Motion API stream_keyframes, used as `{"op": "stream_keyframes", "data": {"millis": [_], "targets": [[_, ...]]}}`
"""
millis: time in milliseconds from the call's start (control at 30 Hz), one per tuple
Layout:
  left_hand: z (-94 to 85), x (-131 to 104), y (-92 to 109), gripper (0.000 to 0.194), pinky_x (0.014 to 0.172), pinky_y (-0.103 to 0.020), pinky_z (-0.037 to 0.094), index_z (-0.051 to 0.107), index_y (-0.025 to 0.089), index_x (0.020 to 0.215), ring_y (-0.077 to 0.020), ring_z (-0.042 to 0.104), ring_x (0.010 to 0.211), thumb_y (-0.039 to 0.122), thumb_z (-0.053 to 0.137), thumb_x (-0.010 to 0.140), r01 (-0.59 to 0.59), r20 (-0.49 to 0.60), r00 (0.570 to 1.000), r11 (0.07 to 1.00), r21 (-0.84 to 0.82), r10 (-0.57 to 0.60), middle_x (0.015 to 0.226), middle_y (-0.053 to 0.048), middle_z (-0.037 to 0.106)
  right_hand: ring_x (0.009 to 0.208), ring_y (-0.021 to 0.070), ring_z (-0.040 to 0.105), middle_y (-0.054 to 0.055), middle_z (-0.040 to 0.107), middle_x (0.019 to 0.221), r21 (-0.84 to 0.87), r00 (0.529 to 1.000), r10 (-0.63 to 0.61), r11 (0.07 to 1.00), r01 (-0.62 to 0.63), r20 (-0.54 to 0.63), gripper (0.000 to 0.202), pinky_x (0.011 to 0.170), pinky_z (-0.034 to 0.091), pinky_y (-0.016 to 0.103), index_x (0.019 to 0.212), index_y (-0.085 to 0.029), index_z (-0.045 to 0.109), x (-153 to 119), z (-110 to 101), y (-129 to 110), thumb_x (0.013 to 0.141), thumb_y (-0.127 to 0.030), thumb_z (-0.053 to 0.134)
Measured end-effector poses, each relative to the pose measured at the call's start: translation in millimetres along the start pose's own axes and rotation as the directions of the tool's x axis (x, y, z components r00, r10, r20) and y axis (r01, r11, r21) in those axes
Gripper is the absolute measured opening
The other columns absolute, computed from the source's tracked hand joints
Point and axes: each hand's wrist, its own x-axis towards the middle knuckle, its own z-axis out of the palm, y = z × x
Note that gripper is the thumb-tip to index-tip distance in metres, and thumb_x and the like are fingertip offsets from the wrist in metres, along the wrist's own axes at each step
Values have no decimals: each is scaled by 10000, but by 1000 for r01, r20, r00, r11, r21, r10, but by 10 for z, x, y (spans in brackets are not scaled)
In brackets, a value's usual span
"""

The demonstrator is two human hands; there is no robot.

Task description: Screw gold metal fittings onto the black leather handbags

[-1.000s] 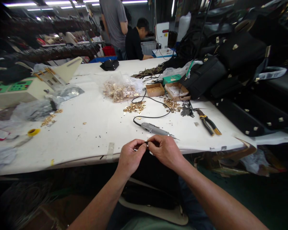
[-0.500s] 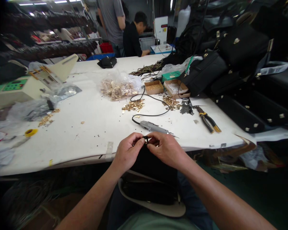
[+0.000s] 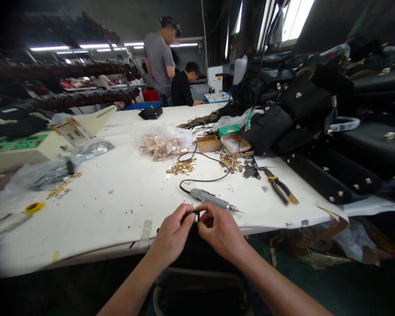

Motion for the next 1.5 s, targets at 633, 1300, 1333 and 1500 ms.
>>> {"op": "stream_keyframes", "data": {"millis": [633, 1300, 1333, 1500], "targets": [[79, 77, -227, 286, 705, -253, 478, 689, 190, 1047, -155, 683, 758, 128, 582, 788, 93, 139, 988, 972, -217, -63, 860, -11, 754, 665, 166, 632, 2, 737, 790, 22, 998, 44, 999, -45, 50, 343, 629, 454, 283, 1115, -207, 676, 63, 11, 297, 780, -176, 611], [301, 113, -509, 322, 594, -232, 434, 679, 167, 1076, -136, 640, 643, 161, 636, 757, 239, 170, 966, 924, -299, -195, 783, -7, 740, 688, 179, 663, 15, 713, 747, 95, 974, 117, 986, -138, 193, 328, 640, 470, 292, 1091, -190, 719, 124, 17, 496, 954, -439, 557], [305, 118, -513, 341, 584, -231, 423, 672, 166, 1090, -132, 630, 630, 156, 635, 751, 246, 174, 964, 921, -302, -200, 780, -4, 738, 695, 182, 669, 17, 717, 754, 96, 974, 119, 986, -139, 195, 315, 652, 479, 296, 1094, -190, 719, 129, 15, 507, 953, -418, 555], [338, 119, -512, 375, 569, -225, 405, 654, 172, 1106, -122, 605, 604, 137, 628, 734, 257, 176, 961, 918, -303, -211, 760, 10, 722, 670, 178, 662, 0, 722, 730, 67, 977, 148, 985, -159, 153, 242, 645, 473, 290, 1052, -193, 724, 141, 30, 508, 894, -304, 578]]}}
